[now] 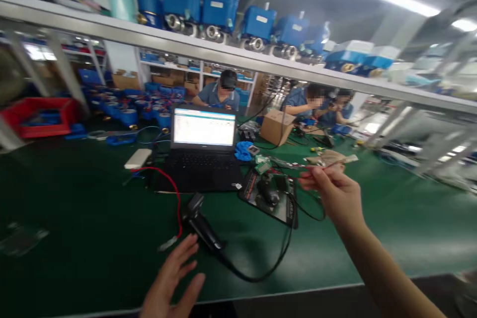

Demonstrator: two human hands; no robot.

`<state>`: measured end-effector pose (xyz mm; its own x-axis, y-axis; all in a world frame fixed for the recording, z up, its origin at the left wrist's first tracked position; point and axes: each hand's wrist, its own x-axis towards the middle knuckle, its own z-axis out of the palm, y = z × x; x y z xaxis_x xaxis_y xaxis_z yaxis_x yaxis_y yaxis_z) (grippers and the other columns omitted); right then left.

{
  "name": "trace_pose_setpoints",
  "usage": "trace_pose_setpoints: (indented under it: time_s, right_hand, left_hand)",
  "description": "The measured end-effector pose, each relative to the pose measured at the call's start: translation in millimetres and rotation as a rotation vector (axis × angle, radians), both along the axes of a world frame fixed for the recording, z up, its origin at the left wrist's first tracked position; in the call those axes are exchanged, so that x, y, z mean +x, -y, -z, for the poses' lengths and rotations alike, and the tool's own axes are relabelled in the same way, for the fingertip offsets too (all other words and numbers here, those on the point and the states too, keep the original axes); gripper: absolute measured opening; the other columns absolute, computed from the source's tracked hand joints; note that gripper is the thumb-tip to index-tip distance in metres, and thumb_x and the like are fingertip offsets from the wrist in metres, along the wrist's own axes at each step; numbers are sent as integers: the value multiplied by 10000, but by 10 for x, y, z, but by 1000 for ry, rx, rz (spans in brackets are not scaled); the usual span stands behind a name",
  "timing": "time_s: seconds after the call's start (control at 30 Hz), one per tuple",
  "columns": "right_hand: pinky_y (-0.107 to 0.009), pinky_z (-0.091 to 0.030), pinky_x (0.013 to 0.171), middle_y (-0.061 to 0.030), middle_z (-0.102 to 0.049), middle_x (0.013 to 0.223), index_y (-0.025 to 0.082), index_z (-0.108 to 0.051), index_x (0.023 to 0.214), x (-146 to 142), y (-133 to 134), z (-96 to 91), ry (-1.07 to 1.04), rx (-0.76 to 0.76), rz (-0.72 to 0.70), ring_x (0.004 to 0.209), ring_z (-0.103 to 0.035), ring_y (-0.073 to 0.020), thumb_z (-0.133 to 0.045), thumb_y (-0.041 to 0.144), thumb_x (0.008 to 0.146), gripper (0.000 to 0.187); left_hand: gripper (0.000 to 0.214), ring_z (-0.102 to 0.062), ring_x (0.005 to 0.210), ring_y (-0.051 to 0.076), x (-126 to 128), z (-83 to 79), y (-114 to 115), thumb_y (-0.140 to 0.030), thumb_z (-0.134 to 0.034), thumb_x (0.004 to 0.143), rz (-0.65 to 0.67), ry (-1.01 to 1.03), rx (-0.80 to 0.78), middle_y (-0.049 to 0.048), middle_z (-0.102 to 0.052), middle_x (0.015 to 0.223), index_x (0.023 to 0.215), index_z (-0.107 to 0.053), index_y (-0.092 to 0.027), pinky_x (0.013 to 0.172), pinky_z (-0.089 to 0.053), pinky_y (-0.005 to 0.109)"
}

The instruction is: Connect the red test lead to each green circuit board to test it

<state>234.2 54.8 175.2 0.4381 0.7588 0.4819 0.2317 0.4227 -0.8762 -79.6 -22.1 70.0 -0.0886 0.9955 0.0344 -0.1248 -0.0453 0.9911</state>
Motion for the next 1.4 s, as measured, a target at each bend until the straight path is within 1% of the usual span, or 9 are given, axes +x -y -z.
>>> trace_pose_setpoints:
  time_s: [0.13,0.23,0.47,0.57,0.7,0.87,1.03,1.2,1.4]
  right_hand:
    - [-192,-571,484,-41,-730,657,184,-713,705,-1172,178,278,-488,-200,-467,544,-698,-154,-847,433,573,313]
    - [-188,-574,526,-55,-742,715,184,-720,712,-1801,399,537,-685,-441,-682,609,-711,-158,-857,420,562,312]
    - [-272,-560,495,-40,-693,649,145,-701,868,-2212,394,977,-224,-654,-1130,560,-689,-186,-771,459,660,382]
    - [-231,-483,390,30,-638,594,195,-595,1171,-2204,150,1141,211,-637,-1053,442,-627,-153,-703,357,726,486]
    - [-190,-335,304,88,-462,408,197,-646,979,-2252,-86,1334,519,-542,-810,260,-438,-96,-616,286,784,217]
    - [-259,-545,526,-41,-672,856,220,-553,1038,-2356,-87,1355,300,-491,-841,663,-690,-169,-464,438,899,273]
    - [-359,-572,747,-45,-679,954,212,-609,914,-2403,-202,1194,-282,-266,-821,859,-670,-182,-709,384,753,255]
    - [-236,-525,565,-2,-667,825,226,-569,954,-2364,-205,1064,-120,-199,-779,625,-611,-109,-683,304,804,204]
    - [-314,-566,726,-39,-594,935,229,-582,1027,-2360,-31,1085,185,-160,-892,814,-655,-158,-492,277,933,138]
  left_hand:
    - [786,-546,1155,253,302,-38,42,-323,-860,553,-21,415,12,49,-496,1345,1244,-486,-347,904,-503,328]
    - [446,-651,768,167,158,-34,106,-329,-818,632,-139,523,-66,57,-656,946,1001,-599,-209,660,-542,266]
    - [359,-482,446,67,-630,-13,641,-396,-796,655,-463,446,-34,-21,-601,631,874,-612,-180,393,-381,164]
    - [318,-300,329,17,-792,22,693,-420,-757,700,-546,350,-68,-99,-379,405,793,-591,-165,340,-226,121]
    - [306,-280,323,-2,-818,-12,589,-416,-705,755,-496,329,-97,-44,-573,555,861,-569,-163,335,-209,131]
    - [291,-302,318,-24,-785,-123,385,-378,-690,764,-375,337,-152,75,-698,869,889,-579,-140,325,-214,143]
    - [287,-296,334,-26,-778,-83,192,-343,-732,726,-395,300,-123,62,-698,743,824,-574,-123,334,-205,122]
    - [267,-398,377,16,-740,-27,37,-314,-734,710,-445,240,-140,49,-686,648,831,-594,-122,356,-305,118]
    - [245,-653,603,136,-692,-24,-77,-313,-727,705,-429,202,-138,26,-664,642,799,-605,-122,548,-550,199]
